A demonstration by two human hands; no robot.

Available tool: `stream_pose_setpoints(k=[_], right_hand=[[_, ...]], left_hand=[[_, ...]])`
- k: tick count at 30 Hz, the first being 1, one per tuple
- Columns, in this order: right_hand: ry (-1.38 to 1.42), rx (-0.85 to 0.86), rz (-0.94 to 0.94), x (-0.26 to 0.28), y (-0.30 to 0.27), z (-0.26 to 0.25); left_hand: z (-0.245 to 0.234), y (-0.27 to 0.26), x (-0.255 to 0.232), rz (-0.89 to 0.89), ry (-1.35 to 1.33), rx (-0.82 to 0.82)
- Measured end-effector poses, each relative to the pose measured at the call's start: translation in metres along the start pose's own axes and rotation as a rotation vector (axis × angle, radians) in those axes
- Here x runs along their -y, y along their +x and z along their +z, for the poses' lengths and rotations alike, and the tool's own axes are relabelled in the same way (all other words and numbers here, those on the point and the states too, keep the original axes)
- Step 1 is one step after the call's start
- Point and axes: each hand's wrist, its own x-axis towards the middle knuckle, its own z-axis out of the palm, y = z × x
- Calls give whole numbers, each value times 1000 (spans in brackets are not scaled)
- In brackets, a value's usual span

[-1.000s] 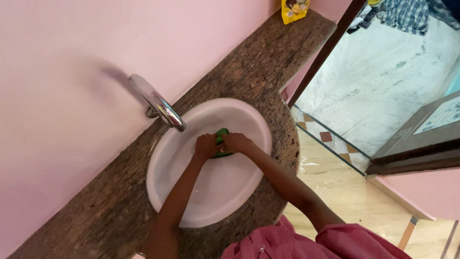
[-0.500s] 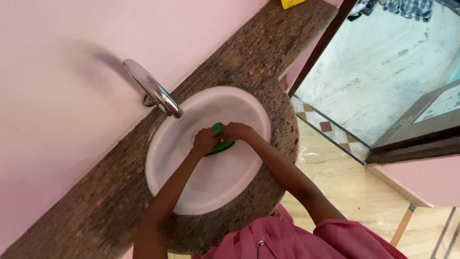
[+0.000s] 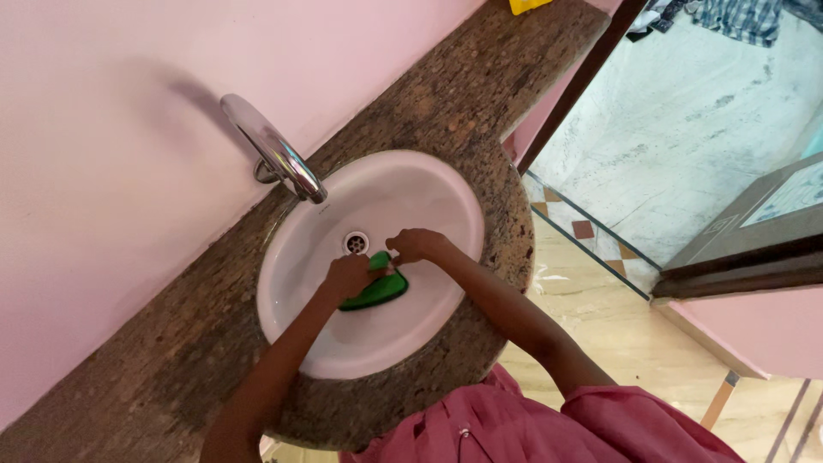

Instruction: The person scrubs the interior of a white bathroom sink and the surrounding granite countertop using a green sponge. They repeatedly wet the sponge under the running tap and wipe the basin and counter surfaces.

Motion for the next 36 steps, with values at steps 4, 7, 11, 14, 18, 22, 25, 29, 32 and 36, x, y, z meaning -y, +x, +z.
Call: stream_pose_setpoints(k=[4,7,11,14,18,22,25,29,32,36], right_hand=[[15,25,18,-5,-4,-7],[37,86,79,1,-10,-19],[30,55,115,-2,-15,-30],[-97,-48,204,-19,-12,-31],[-93,-196,375,-51,-8,-35],[-94,-284,360,-59,-11,-39],[-93,-202,352,-56,-13,-38],[-59,-135,331,-50,-10,-36],[-86,-96,289,-43,-10,-34],[-117,-39,250,-25,-11,-28]], left_hand=[[-1,15,39,-55,94,-263],[-8,27,60,-84,188,-358],[2,64,54,-6,84,-459],[10,105,30,218,11,-545],[4,126,-4,407,23,-600],[2,122,1,275,65,-455],[17,121,8,164,20,-474],[32,96,34,-43,-74,-408],[24,47,58,-58,-114,-223],[20,-18,50,72,-69,59]])
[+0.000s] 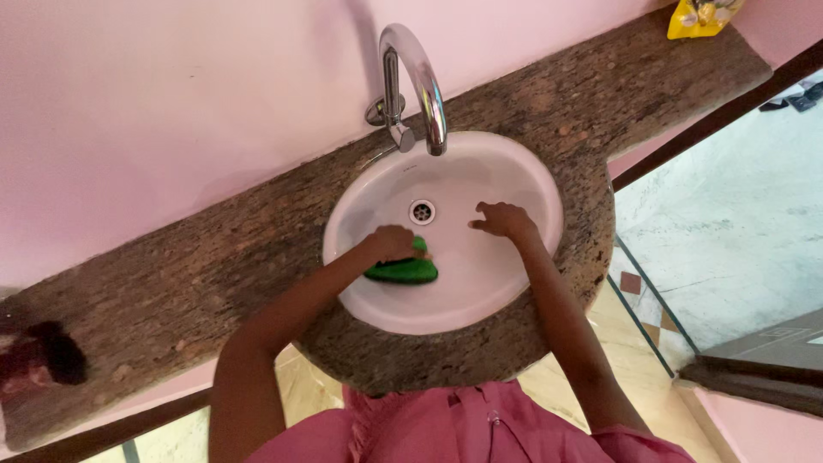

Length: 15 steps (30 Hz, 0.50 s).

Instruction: The person scrubs the interior of a white bathroom sink and the surrounding granite countertop using a green sponge. They repeatedly wet the sponge under the running tap and wipe the basin and counter surfaces.

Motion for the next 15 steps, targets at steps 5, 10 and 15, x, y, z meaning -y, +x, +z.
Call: stream_pose_setpoints(k=[5,10,15], right_hand=[[-43,-8,-12,13,-4,0],[-15,-18,-2,2,2,13],[14,-266,-91,-15,14,26]], left_hand=[[3,-22,-63,180,-306,333],[18,24,-97,56,-594,230],[40,102,-109,138,-344,-593]])
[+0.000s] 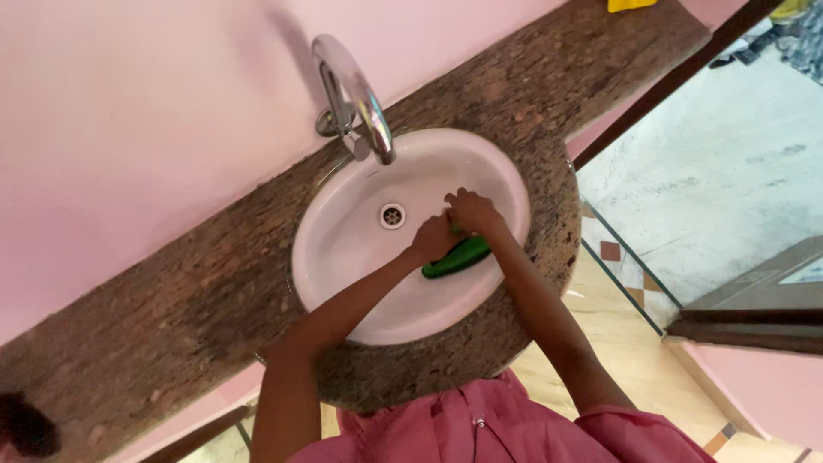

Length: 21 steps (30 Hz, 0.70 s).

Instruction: The person scrubs the interior of a white bathroom sink and the surrounding granite countertop using a green sponge. They repeatedly wet the sponge under the running tap and wipe the basin and counter surfaces.

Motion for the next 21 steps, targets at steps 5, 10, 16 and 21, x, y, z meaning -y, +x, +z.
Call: stream_pose_setpoints(k=[5,10,16,21], right_hand=[[-63,-466,-35,-20,22,19],[112,-127,21,-3,23,0],[274,166,-56,26,5,-28],[238,245,-61,21,-2,-27]], left_hand=[[2,55,33,71,260,-1],[-51,65,42,78,422,96],[-75,44,64,-10,365,113],[-72,14,61,-3,302,134]])
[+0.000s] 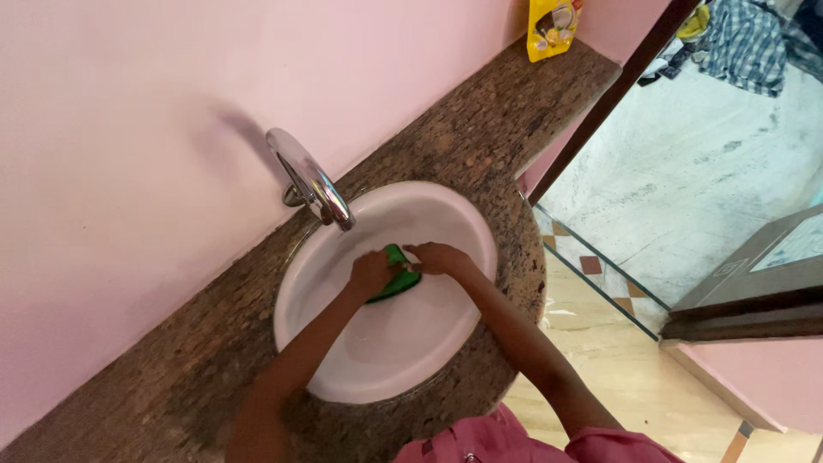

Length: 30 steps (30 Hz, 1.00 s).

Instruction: The person scrubs the interior of a white bathroom sink and the surrounding granite countertop using a green sponge. They repeatedly wet the sponge under the running tap and wipe the basin and counter surfaces.

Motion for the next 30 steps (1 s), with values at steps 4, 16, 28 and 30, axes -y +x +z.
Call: stream_pose_setpoints(k=[4,16,28,30], right_hand=[[-91,115,96,-2,2,0],[143,61,-324,39,-11,0],[297,174,-374,92,-37,-6],[76,260,-225,97,-36,-1]], left_hand=[[-27,-61,4,-117,69,181],[-52,-101,-65,-106,-121,545],[-103,-81,-10,-245,100,288],[-116,-83,-14,-210,-22,10]])
